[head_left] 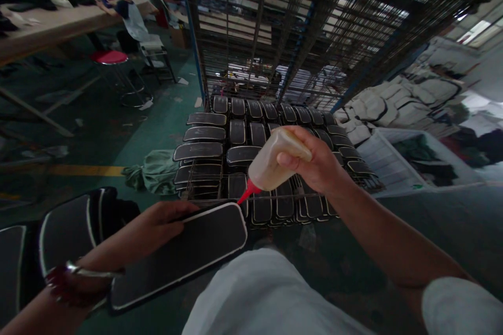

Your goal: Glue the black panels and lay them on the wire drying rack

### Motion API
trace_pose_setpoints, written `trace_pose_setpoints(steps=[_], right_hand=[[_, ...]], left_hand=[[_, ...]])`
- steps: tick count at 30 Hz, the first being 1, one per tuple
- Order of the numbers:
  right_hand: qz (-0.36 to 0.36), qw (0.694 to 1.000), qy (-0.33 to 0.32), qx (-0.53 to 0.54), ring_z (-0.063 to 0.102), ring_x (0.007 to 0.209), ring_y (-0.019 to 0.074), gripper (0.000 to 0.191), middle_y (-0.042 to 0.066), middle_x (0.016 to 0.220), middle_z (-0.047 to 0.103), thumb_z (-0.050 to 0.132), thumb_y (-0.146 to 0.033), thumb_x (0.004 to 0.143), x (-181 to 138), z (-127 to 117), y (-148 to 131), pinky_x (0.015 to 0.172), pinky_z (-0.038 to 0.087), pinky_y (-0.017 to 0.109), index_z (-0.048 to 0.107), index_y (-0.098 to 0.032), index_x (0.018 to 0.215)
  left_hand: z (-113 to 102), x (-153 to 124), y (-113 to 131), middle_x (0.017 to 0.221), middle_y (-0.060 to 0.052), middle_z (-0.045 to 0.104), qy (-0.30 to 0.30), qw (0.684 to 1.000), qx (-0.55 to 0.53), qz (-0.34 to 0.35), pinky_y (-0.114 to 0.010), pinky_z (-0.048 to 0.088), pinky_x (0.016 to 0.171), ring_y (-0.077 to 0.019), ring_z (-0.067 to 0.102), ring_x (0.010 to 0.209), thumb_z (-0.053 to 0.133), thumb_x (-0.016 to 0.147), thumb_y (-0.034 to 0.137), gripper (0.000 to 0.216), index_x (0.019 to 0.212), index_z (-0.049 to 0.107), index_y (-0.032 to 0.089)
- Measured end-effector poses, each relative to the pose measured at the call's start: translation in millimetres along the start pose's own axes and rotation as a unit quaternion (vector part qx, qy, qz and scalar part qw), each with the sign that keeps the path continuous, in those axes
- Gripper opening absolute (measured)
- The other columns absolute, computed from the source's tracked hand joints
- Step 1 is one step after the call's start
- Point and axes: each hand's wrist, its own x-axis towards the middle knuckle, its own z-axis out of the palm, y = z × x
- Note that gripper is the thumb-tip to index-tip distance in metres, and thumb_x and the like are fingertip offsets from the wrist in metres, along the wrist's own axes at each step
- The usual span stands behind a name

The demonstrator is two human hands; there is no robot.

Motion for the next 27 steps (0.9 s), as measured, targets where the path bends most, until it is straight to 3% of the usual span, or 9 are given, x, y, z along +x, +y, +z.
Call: trace_pose_setpoints(steps=[3,17,24,27], right_hand=[[-0.003,0.998,0.001,-0.064,0.069,0.087,0.0222,0.062,0.003,0.107,0.074,0.097,-0.060,0.083,-0.1,3.8,-15.5,0.069,0.061,0.033,0.070,-0.027,0.127],[-0.016,0.995,-0.044,-0.087,0.072,0.091,0.0237,0.066,0.003,0.107,0.076,0.103,-0.057,0.077,-9.4,12.5,-46.3,0.076,0.062,0.035,0.069,-0.027,0.124],[-0.003,0.996,-0.002,-0.086,0.072,0.084,0.0243,0.055,0.004,0.105,0.079,0.102,-0.052,0.079,-18.1,11.2,-35.3,0.064,0.060,0.032,0.080,-0.031,0.125],[0.029,0.999,0.036,-0.012,0.071,0.084,0.0252,0.056,0.006,0.106,0.080,0.106,-0.046,0.072,-17.0,9.3,-23.0,0.062,0.061,0.032,0.085,-0.031,0.121]], left_hand=[[8.5,8.5,-7.9,0.115,-0.009,0.091,-0.047,0.999,0.019,0.014,-0.048,0.064,0.098,-0.0400,0.083,0.108,0.068,0.073,0.032,0.043,0.109,0.091,0.024],[21.5,0.5,-12.9,0.120,-0.012,0.090,-0.026,0.999,-0.034,0.023,-0.050,0.062,0.105,-0.0413,0.082,0.116,0.071,0.071,0.034,0.046,0.113,0.084,0.021],[38.6,-18.6,-11.0,0.116,-0.009,0.089,-0.037,0.997,-0.049,0.041,-0.046,0.061,0.100,-0.0356,0.081,0.112,0.062,0.070,0.026,0.044,0.109,0.081,0.019],[44.6,-21.0,-15.9,0.111,-0.010,0.088,-0.043,0.997,-0.054,0.035,-0.045,0.061,0.096,-0.0349,0.081,0.106,0.059,0.069,0.025,0.043,0.105,0.081,0.018]])
